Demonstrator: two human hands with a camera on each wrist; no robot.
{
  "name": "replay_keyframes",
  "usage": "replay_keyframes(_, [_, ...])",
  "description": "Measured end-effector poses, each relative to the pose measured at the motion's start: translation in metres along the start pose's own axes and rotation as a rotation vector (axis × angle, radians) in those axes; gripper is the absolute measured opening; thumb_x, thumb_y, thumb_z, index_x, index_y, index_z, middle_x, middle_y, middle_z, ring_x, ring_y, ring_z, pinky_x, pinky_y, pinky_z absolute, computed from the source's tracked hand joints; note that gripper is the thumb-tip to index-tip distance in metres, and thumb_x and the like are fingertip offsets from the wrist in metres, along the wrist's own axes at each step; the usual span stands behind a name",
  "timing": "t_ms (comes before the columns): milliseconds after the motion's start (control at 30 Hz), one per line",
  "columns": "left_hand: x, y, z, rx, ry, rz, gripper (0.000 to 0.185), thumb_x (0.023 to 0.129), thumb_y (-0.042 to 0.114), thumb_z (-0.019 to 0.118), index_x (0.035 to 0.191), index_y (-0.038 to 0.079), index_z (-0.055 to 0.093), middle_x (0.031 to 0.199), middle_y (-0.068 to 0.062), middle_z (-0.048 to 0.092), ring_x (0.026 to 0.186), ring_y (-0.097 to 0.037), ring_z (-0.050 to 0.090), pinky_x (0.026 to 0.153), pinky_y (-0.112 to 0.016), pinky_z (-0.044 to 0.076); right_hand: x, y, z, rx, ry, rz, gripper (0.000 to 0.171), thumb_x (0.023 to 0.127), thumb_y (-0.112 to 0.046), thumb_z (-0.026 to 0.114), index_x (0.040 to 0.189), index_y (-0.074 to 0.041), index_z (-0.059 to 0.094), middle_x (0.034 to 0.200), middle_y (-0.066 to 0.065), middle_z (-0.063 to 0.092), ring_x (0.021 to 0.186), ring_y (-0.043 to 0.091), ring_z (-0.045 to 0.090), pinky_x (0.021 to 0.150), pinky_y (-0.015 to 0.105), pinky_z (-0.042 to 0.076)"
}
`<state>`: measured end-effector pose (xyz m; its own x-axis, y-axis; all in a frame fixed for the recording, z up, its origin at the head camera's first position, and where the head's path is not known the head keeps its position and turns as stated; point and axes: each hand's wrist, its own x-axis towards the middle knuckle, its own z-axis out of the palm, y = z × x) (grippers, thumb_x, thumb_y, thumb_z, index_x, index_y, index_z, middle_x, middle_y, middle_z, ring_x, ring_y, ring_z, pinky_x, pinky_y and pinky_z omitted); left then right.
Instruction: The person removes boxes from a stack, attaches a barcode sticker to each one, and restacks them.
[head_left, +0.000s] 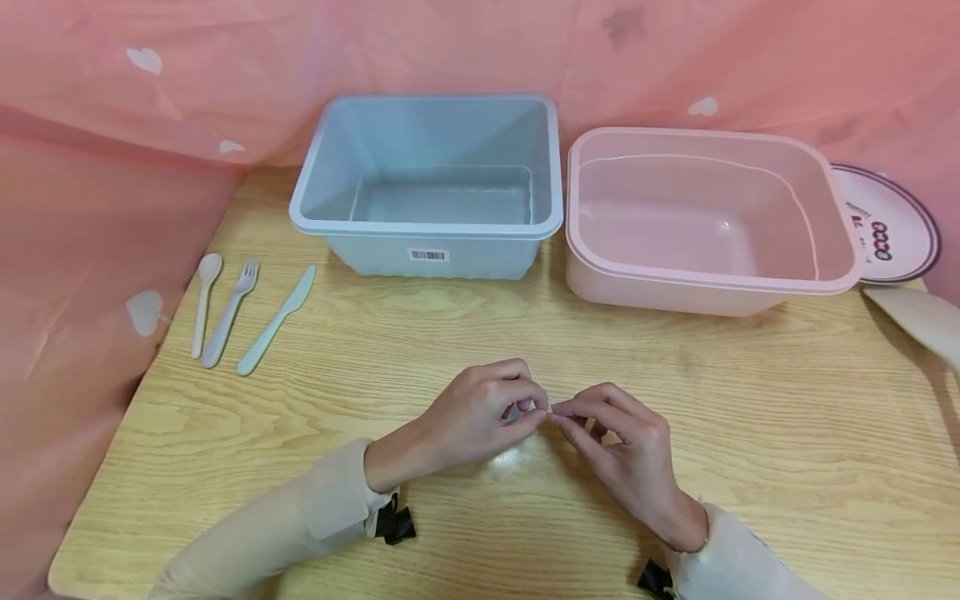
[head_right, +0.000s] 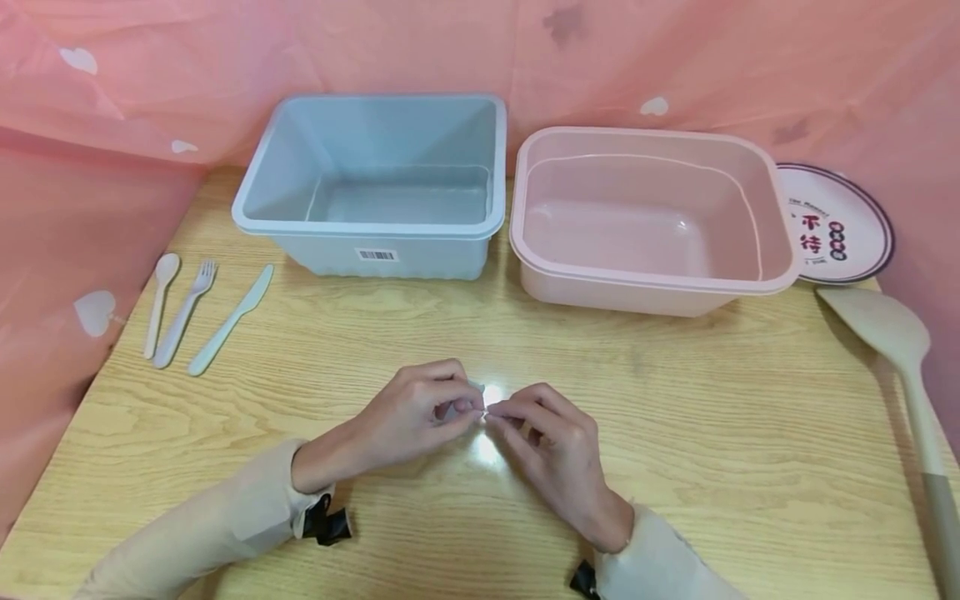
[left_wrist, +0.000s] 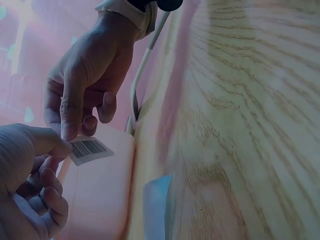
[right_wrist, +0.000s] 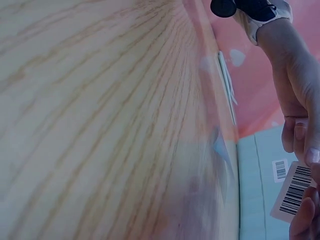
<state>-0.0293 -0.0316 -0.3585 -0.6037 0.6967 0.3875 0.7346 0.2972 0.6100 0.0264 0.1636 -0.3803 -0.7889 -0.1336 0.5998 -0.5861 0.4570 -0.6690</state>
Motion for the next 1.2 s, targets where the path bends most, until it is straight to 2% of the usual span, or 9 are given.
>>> replay_keyframes(267, [0.008,-0.001,0.0,-0.029,0.091,-0.027,0.006,0.083,0.003,0.067,0.081,0.009,0.068,0.076,0.002,0.056,0.059,-0.005,0.049,0.056,-0.006,0.036,0.003,0.002,-0.002,0.022,0.049,-0.038,0.034,0.091,-0.027,0.066,0.101,0.005,0.072,0.077,0.008,0.066,0.068,0.0,0.058,0.051,0.009,0.046])
replay_keyframes(400, [0.013,-0.003,0.001,-0.098,0.153,-0.069,0.007,0.082,0.0,0.068,0.08,0.007,0.069,0.073,-0.001,0.055,0.058,-0.007,0.048,0.054,-0.008,0.038,0.006,0.003,-0.008,-0.004,0.082,-0.009,0.036,0.089,-0.021,0.07,0.111,0.008,0.067,0.076,0.01,0.066,0.071,-0.002,0.058,0.05,0.01,0.046])
replay_keyframes(467, [0.015,-0.004,0.002,-0.159,0.175,-0.114,0.004,0.082,0.001,0.069,0.081,0.005,0.069,0.073,-0.002,0.056,0.059,-0.007,0.049,0.053,-0.01,0.04,0.008,0.003,-0.013,-0.05,0.108,0.068,0.034,0.083,-0.01,0.076,0.112,0.006,0.067,0.078,0.011,0.066,0.072,-0.004,0.058,0.049,0.009,0.045])
replay_keyframes(600, [0.018,-0.006,0.005,-0.314,0.213,-0.242,0.004,0.081,0.0,0.069,0.082,0.003,0.07,0.073,-0.004,0.057,0.061,-0.004,0.048,0.052,-0.015,0.043,0.011,0.001,-0.026,-0.095,0.112,0.373,0.035,0.074,0.006,0.078,0.108,0.0,0.069,0.086,0.006,0.065,0.071,-0.006,0.059,0.049,0.009,0.045])
replay_keyframes(667, [0.019,-0.008,0.006,-0.373,0.229,-0.293,0.004,0.081,-0.001,0.069,0.082,0.002,0.07,0.072,-0.004,0.057,0.061,-0.004,0.048,0.052,-0.016,0.042,0.011,0.001,-0.031,-0.09,0.094,0.505,0.03,0.078,0.004,0.076,0.106,-0.001,0.069,0.089,0.002,0.063,0.071,-0.004,0.06,0.05,0.009,0.046])
replay_keyframes(733, [0.019,-0.009,0.006,-0.414,0.237,-0.323,0.005,0.081,-0.002,0.069,0.083,0.002,0.071,0.072,-0.005,0.057,0.063,-0.005,0.048,0.053,-0.015,0.041,0.011,0.001,-0.035,-0.05,0.083,0.576,0.024,0.081,0.003,0.074,0.104,0.0,0.069,0.091,0.002,0.062,0.073,-0.001,0.061,0.052,0.01,0.048])
replay_keyframes(800, [0.02,-0.01,0.006,-0.438,0.238,-0.338,0.004,0.081,-0.002,0.069,0.084,0.001,0.071,0.073,-0.005,0.057,0.063,-0.005,0.048,0.053,-0.014,0.04,0.01,0.001,-0.036,0.003,0.071,0.591,0.021,0.083,0.004,0.071,0.103,0.002,0.068,0.092,0.002,0.062,0.075,0.001,0.062,0.051,0.012,0.048])
replay_keyframes(1000, [0.024,-0.01,0.009,-0.502,0.214,-0.359,0.004,0.082,-0.001,0.07,0.086,-0.001,0.071,0.075,-0.008,0.058,0.067,-0.006,0.05,0.056,-0.015,0.043,0.009,0.004,-0.031,0.152,0.064,0.541,0.015,0.084,0.008,0.067,0.099,0.005,0.068,0.09,0.003,0.063,0.076,0.005,0.062,0.043,0.02,0.046])
replay_keyframes(1200, [0.032,-0.009,0.015,-0.517,0.206,-0.372,0.004,0.084,0.001,0.069,0.087,0.0,0.071,0.076,-0.007,0.058,0.068,-0.005,0.05,0.058,-0.015,0.045,0.011,0.007,-0.028,0.128,0.121,0.497,0.009,0.084,0.01,0.066,0.089,0.004,0.067,0.085,0.0,0.064,0.064,0.006,0.058,0.042,0.019,0.043])
